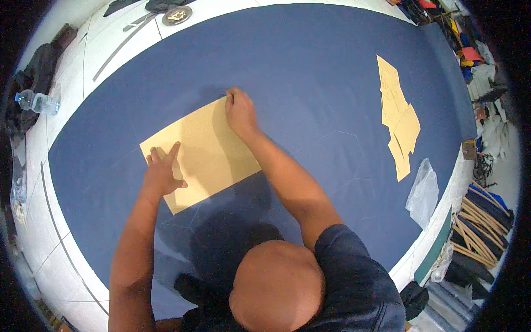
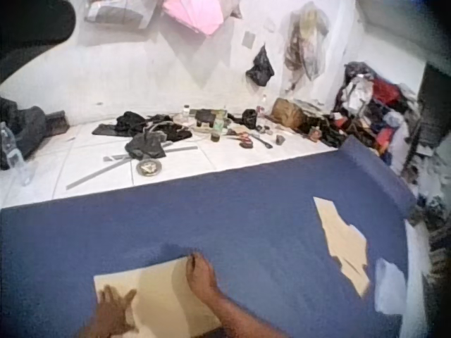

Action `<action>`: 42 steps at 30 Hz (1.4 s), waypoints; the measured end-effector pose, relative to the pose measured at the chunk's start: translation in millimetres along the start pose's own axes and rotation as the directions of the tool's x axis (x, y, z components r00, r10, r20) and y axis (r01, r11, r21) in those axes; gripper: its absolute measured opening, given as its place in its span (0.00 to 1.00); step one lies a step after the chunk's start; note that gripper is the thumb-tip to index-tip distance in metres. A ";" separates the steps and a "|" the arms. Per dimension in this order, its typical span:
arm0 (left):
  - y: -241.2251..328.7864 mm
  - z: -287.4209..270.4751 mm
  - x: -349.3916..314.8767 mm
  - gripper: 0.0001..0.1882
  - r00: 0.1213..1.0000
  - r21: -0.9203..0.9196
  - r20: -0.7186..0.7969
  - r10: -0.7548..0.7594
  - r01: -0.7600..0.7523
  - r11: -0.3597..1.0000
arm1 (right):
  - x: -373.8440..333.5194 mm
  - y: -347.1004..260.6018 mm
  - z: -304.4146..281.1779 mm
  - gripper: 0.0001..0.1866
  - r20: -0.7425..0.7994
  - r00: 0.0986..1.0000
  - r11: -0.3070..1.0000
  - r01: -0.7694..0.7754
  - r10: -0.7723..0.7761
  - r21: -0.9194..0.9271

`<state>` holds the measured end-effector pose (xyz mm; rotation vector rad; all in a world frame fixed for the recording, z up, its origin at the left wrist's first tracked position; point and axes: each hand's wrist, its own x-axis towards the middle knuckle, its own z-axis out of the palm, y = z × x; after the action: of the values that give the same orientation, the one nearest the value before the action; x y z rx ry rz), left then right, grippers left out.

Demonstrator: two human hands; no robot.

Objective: The person traces the outline of a rectangular template onto a large piece of blue fabric using a pencil.

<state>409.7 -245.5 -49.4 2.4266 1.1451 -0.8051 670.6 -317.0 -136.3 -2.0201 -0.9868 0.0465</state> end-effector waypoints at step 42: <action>-3.9 -2.6 -0.6 0.68 1.000 -0.007 0.013 -0.017 0.017 1.000 | -183.2 -23.0 -130.7 0.08 0.209 0.957 0.975 -0.174 0.201 -0.140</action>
<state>407.3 -242.1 -47.3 2.4054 1.1636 -0.8199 579.1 -519.7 -95.1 -2.2517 -0.9494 0.3300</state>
